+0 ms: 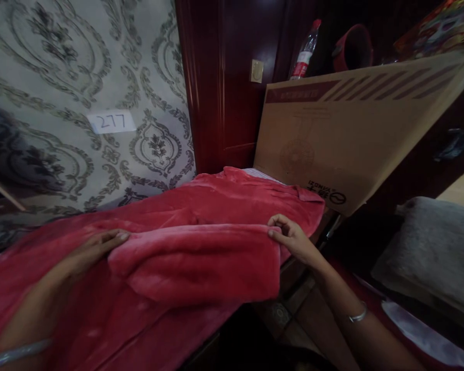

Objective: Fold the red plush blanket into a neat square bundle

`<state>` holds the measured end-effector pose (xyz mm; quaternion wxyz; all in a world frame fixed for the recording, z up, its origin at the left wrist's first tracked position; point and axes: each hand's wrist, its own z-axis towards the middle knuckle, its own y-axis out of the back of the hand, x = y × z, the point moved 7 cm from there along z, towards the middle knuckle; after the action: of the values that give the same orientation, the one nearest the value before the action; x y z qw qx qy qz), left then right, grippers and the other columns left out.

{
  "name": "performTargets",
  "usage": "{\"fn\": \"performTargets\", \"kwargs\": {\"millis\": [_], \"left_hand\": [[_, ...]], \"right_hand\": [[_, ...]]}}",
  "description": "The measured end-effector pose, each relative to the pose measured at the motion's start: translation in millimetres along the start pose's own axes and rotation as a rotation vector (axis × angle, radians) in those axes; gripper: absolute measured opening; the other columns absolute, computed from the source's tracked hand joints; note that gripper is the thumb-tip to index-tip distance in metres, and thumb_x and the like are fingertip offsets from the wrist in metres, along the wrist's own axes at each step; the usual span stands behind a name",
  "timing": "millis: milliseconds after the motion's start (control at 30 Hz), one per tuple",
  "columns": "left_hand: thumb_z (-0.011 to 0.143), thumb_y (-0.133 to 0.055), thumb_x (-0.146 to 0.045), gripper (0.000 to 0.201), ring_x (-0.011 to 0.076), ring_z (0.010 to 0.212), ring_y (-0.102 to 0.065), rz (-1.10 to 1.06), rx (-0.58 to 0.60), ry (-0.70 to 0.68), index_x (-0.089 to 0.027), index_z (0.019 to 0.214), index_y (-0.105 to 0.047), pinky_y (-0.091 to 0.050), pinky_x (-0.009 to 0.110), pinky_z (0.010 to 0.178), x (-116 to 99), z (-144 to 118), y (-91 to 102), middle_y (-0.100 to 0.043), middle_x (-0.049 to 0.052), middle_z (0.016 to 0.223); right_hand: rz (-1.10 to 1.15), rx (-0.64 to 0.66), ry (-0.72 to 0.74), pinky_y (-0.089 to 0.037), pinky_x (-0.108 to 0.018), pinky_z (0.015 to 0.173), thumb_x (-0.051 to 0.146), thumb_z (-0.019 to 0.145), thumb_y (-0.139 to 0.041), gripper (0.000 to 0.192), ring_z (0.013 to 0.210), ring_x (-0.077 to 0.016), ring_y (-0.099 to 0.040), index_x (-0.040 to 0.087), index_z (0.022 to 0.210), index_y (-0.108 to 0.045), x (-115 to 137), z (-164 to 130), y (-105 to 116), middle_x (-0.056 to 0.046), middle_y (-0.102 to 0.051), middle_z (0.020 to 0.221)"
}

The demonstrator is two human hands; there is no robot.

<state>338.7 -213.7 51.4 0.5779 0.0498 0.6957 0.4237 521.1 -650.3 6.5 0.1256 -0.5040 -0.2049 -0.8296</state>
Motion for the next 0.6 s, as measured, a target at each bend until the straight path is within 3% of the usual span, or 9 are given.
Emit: {"fn": "performTargets", "kwargs": {"millis": [67,133,233,300,400,500,600], "left_hand": [[0.041,-0.067,-0.095,0.076,0.0229,0.082,-0.070,-0.115,0.098,0.060,-0.028,0.076,-0.072,-0.058,0.035,0.076,-1,0,-2.2,-0.078,0.000,0.085],[0.040,-0.069,-0.093,0.075,0.0221,0.084,-0.070,-0.080,0.068,0.074,-0.030,0.081,-0.072,-0.057,0.032,0.073,-10,1,6.7,-0.078,-0.003,0.086],[0.033,-0.073,-0.086,0.072,0.0240,0.096,-0.070,0.087,0.032,-0.022,-0.032,0.082,-0.072,-0.057,0.031,0.080,-40,5,21.8,-0.078,-0.005,0.095],[0.035,-0.069,-0.086,0.069,0.0223,0.080,-0.069,0.227,0.043,-0.076,-0.030,0.076,-0.068,-0.057,0.031,0.069,-63,13,28.8,-0.076,-0.005,0.080],[0.039,-0.060,-0.090,0.073,0.0157,0.050,-0.055,0.291,0.030,-0.052,-0.026,0.075,-0.060,-0.048,0.028,0.049,-98,35,37.6,-0.057,-0.007,0.050],[0.040,-0.066,-0.086,0.077,0.0142,0.055,-0.061,0.180,-0.045,-0.034,-0.022,0.081,-0.056,-0.052,0.027,0.055,-149,64,38.2,-0.060,-0.008,0.054],[0.072,-0.066,-0.064,0.053,0.0109,0.059,-0.065,0.089,-0.114,-0.106,-0.014,0.086,-0.055,-0.057,0.028,0.067,-216,96,20.7,-0.059,-0.008,0.058]], "right_hand": [[-0.060,0.054,0.028,-0.048,-0.029,0.072,0.043,0.078,-0.074,0.039,0.081,-0.0178,-0.059,0.020,0.109,-0.066,6,0,-2,-0.003,-0.066,0.094],[-0.126,0.144,0.047,-0.050,-0.033,0.080,0.040,0.079,-0.071,0.043,0.090,-0.0216,-0.063,0.020,0.116,-0.069,8,-1,-7,-0.007,-0.070,0.103],[-0.172,0.241,0.057,-0.049,-0.033,0.079,0.039,0.079,-0.069,0.028,0.086,-0.0229,-0.064,0.019,0.098,-0.074,9,-1,-10,-0.006,-0.072,0.095],[-0.153,0.243,0.033,-0.046,-0.028,0.069,0.039,0.079,-0.068,0.022,0.074,-0.0187,-0.060,0.019,0.087,-0.072,9,0,-8,-0.002,-0.068,0.081],[-0.074,0.169,0.006,-0.036,-0.023,0.058,0.039,0.080,-0.066,0.020,0.064,-0.0134,-0.049,0.019,0.083,-0.067,10,6,-1,0.002,-0.058,0.070],[0.064,0.020,0.014,-0.036,-0.023,0.059,0.039,0.077,-0.068,0.021,0.065,-0.0128,-0.048,0.020,0.087,-0.066,10,19,13,0.003,-0.058,0.074],[0.278,-0.216,-0.014,-0.041,-0.024,0.064,0.039,0.073,-0.072,0.029,0.070,-0.0141,-0.053,0.021,0.094,-0.068,-1,38,40,0.001,-0.062,0.082]]}}
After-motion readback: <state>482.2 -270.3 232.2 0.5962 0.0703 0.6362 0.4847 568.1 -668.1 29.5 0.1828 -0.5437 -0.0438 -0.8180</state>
